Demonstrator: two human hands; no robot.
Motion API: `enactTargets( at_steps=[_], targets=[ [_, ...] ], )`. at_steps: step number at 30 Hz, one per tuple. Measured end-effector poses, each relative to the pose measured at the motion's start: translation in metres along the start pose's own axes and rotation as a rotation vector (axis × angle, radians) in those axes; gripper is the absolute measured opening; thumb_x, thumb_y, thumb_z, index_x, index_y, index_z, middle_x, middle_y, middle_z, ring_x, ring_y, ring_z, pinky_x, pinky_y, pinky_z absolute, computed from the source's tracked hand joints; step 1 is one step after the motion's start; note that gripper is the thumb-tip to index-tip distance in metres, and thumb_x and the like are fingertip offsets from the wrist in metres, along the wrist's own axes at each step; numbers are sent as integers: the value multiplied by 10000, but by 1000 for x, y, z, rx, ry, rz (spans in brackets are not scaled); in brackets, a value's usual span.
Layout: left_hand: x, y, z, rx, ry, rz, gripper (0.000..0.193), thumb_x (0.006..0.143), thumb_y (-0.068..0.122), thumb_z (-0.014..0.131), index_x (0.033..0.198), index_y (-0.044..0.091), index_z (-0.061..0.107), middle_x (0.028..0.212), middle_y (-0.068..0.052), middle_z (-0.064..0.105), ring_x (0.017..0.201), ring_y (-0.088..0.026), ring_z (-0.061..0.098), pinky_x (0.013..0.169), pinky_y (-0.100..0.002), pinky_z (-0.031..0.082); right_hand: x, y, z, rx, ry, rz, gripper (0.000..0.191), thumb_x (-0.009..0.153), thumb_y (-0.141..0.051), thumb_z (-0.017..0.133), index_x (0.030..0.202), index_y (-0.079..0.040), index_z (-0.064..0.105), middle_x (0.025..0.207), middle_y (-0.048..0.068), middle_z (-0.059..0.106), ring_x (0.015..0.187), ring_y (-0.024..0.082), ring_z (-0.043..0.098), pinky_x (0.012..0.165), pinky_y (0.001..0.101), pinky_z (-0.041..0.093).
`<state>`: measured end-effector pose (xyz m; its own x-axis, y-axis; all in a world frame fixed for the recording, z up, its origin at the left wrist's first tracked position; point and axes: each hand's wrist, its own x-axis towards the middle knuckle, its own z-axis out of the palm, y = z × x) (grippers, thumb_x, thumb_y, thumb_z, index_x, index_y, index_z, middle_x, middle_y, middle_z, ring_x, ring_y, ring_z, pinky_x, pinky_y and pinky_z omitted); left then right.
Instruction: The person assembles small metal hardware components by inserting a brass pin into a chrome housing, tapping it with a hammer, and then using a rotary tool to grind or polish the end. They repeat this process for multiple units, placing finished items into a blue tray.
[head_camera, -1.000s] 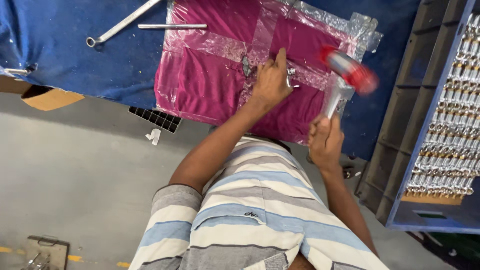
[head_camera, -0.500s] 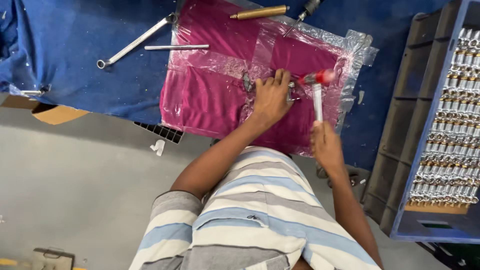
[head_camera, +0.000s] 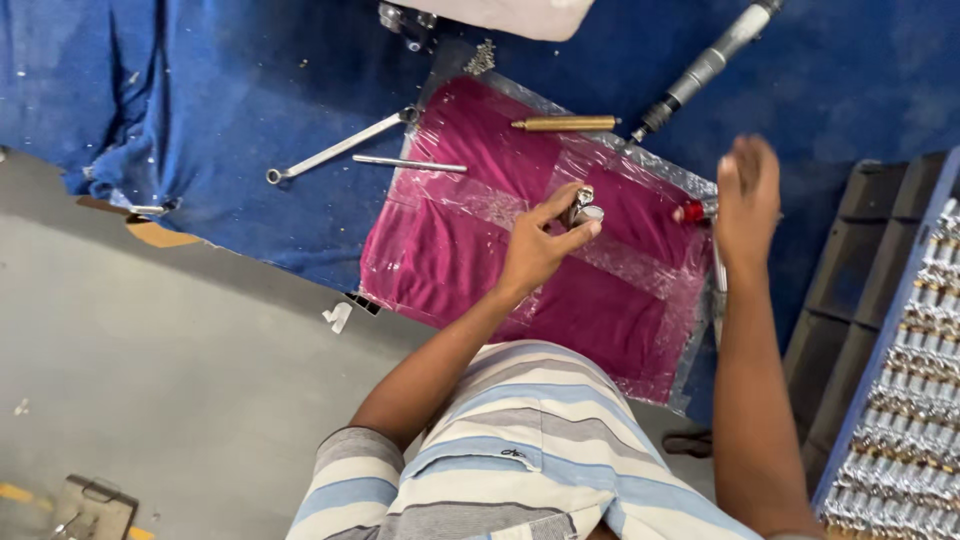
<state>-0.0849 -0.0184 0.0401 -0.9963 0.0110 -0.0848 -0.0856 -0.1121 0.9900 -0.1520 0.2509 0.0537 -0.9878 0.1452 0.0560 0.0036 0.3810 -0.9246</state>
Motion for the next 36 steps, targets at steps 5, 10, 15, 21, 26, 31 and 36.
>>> enactTargets(
  at_steps=[5, 10, 15, 21, 26, 31, 36],
  targets=[
    [16, -1, 0, -156, 56, -65, 638, 884, 188, 818, 1436, -30, 584, 1268, -56, 693, 1078, -92, 629, 1027, -283, 480, 106, 11, 55, 611, -48, 352, 662, 1088, -407, 612, 1531, -11, 321, 1513, 188, 516, 1394, 297, 559, 1178, 409, 417],
    [14, 5, 0, -407, 18, -81, 645, 927, 103, 784, 1500, -39, 524, 1148, -52, 679, 1041, -83, 626, 1009, -257, 502, 131, -8, 83, 1056, -71, 462, 393, 1006, -359, 579, 1208, -24, 541, 1141, 154, 677, 1026, 302, 685, 928, 440, 571],
    [-19, -3, -22, -271, -33, -129, 450, 1007, 206, 645, 1400, 15, 533, 1170, -31, 605, 1005, -108, 560, 915, -282, 495, 47, -27, 41, 1287, 15, 305, 298, 1154, -234, 607, 1192, 45, 509, 1047, 180, 622, 890, 271, 670, 833, 352, 600],
    [-91, -37, -16, -768, -92, -825, 396, 999, 465, 456, 1210, 138, 529, 1090, -156, 704, 1015, -271, 627, 941, -483, 525, -95, -47, -22, 1625, -211, 280, 370, 1025, -260, 589, 1297, -14, 545, 898, 136, 666, 538, 135, 620, 433, 220, 523],
    [-123, -62, -3, -932, -219, -1170, 458, 947, 564, 454, 1132, 193, 647, 1003, -123, 672, 1000, -288, 626, 956, -518, 509, -179, -81, -28, 1024, 151, -198, 238, 1072, -266, 590, 1011, -48, 518, 753, 89, 551, 500, 170, 488, 487, 320, 450],
    [-131, -89, 17, -810, -116, -1283, 412, 920, 558, 591, 986, 152, 587, 873, -53, 597, 932, -277, 634, 945, -510, 509, -225, -106, 13, 646, 67, -405, 255, 950, -235, 614, 809, -132, 428, 563, 7, 443, 397, 135, 435, 376, 330, 458],
    [-131, -107, 26, -902, -109, -1277, 375, 884, 503, 631, 923, 135, 571, 749, -38, 548, 733, -224, 588, 776, -464, 551, -236, -121, 61, 679, 38, -357, 236, 977, -199, 597, 855, -82, 431, 568, 62, 403, 407, 165, 412, 392, 337, 426]
  ],
)
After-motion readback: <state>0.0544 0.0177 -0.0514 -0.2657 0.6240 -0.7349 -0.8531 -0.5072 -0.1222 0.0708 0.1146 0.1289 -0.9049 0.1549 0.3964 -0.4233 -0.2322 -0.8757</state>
